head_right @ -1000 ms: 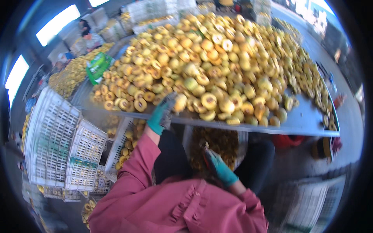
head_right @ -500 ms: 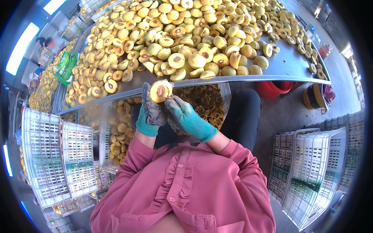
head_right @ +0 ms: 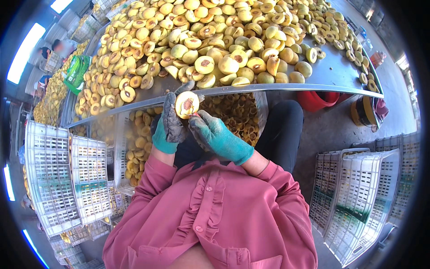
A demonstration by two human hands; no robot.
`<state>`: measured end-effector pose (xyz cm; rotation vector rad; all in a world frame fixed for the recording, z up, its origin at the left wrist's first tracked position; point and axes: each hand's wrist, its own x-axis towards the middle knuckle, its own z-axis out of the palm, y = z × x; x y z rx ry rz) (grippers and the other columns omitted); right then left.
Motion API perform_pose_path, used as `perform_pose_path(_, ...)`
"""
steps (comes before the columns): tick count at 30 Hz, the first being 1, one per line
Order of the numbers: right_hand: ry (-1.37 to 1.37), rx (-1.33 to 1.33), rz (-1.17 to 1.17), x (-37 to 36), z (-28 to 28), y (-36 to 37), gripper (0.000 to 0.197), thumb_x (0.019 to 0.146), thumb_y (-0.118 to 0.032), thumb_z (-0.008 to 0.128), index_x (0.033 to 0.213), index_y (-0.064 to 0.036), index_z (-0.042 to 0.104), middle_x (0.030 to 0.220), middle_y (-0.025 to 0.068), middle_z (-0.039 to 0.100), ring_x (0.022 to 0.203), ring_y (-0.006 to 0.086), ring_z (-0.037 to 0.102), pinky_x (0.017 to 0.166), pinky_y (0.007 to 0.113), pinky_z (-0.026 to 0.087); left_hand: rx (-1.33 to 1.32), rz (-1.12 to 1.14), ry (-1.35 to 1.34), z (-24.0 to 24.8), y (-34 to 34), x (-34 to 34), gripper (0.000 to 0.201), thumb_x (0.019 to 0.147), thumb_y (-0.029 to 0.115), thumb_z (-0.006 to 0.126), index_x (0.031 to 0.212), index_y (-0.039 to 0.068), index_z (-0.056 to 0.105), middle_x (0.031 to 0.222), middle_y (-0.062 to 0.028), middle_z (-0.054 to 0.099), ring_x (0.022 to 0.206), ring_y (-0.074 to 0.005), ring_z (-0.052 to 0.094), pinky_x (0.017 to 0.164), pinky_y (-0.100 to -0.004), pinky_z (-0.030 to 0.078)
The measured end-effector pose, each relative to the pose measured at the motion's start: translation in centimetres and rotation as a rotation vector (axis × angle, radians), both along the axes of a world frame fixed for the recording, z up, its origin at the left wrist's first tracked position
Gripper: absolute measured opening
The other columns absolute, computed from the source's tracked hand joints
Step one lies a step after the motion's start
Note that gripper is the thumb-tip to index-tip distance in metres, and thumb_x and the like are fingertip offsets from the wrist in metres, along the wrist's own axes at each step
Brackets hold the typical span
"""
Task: The person pits peaches by hand using a small curved blade, picking them from a crate and placing the halves onto a metal table and the pits into a separate basket.
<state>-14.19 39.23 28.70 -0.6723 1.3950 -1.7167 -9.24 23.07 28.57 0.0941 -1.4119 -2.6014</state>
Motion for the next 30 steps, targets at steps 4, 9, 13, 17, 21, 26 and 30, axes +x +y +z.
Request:
perform_pose_path(4, 0.282, 0.087, 0.012, -0.3, 0.3, 0.4, 0.028, 0.102, -0.023, 0.052, 0.113, 0.0022, 0.054, 0.076, 0.003, 0.054, 0.072, 0.0095, 0.045, 0.067, 0.03, 0.045, -0.166, 0.02, -0.036, -0.6, -0.6, 0.2, 0.061, 0.105, 0.051, 0.027, 0.132, 0.001, 0.05, 0.119, -0.0109, 0.063, 0.108, -0.0174, 0.061, 0.098, -0.0321, 0.048)
perform_pose_path(9, 0.818, 0.026, -0.055, -1.6, -2.3, 0.9, 0.031, 0.1, -0.029, 0.053, 0.116, -0.0015, 0.051, 0.079, 0.0236, 0.063, 0.07, 0.0392, 0.064, 0.062, 0.043, 0.048, -0.541, -0.074, 0.078, -0.8, -2.6, -0.3, 0.06, 0.105, 0.051, 0.027, 0.124, 0.001, 0.055, 0.116, -0.0097, 0.063, 0.104, -0.0162, 0.061, 0.096, -0.0321, 0.047)
perform_pose_path(13, 0.66, 0.101, 0.123, -3.0, -1.3, 1.9, 0.029, 0.101, -0.025, 0.052, 0.111, 0.0022, 0.052, 0.079, 0.0157, 0.064, 0.07, 0.0329, 0.063, 0.066, 0.037, 0.048, -0.619, -0.165, 0.038, -1.5, -2.3, -1.1, 0.074, 0.101, 0.062, 0.023, 0.125, 0.0, 0.057, 0.121, -0.009, 0.062, 0.106, -0.0166, 0.06, 0.093, -0.0288, 0.049)
perform_pose_path(17, -0.045, -0.03, 0.2, -1.6, -0.5, 1.1, 0.035, 0.105, -0.034, 0.043, 0.107, -0.0002, 0.054, 0.076, 0.0005, 0.055, 0.065, 0.0108, 0.049, 0.063, 0.028, 0.045, -0.411, 0.212, -0.011, -0.8, 1.5, -0.1, 0.072, 0.099, 0.063, 0.03, 0.136, 0.003, 0.048, 0.125, -0.0113, 0.058, 0.116, -0.0186, 0.055, 0.105, -0.035, 0.043)
perform_pose_path(21, 0.342, -0.112, 0.105, -0.8, -1.8, -0.1, 0.034, 0.104, -0.032, 0.042, 0.114, -0.0023, 0.055, 0.083, 0.0071, 0.054, 0.072, 0.0151, 0.05, 0.068, 0.032, 0.047, -0.26, 0.252, 0.114, -0.4, 1.9, 0.1, 0.072, 0.099, 0.061, 0.034, 0.135, 0.001, 0.048, 0.128, -0.0149, 0.058, 0.117, -0.0246, 0.057, 0.103, -0.0375, 0.045)
perform_pose_path(26, 0.197, -0.119, 0.246, -1.1, -0.5, 0.3, 0.026, 0.102, -0.023, 0.041, 0.101, 0.0002, 0.053, 0.074, 0.0059, 0.052, 0.063, 0.0166, 0.052, 0.059, 0.031, 0.046, -0.217, 0.213, 0.063, -0.7, 1.4, 0.2, 0.068, 0.101, 0.058, 0.036, 0.13, -0.001, 0.053, 0.118, -0.0166, 0.064, 0.107, -0.0249, 0.064, 0.094, -0.036, 0.051)
perform_pose_path(30, 0.297, -0.166, 0.231, -0.5, -1.3, 0.6, 0.036, 0.104, -0.035, 0.039, 0.091, -0.0041, 0.053, 0.067, 0.0014, 0.05, 0.051, 0.0108, 0.046, 0.047, 0.026, 0.04, -0.179, 0.259, -0.048, 0.8, 1.9, -0.1, 0.063, 0.101, 0.057, 0.038, 0.108, -0.001, 0.062, 0.102, -0.0169, 0.068, 0.091, -0.0276, 0.067, 0.081, -0.0371, 0.055)
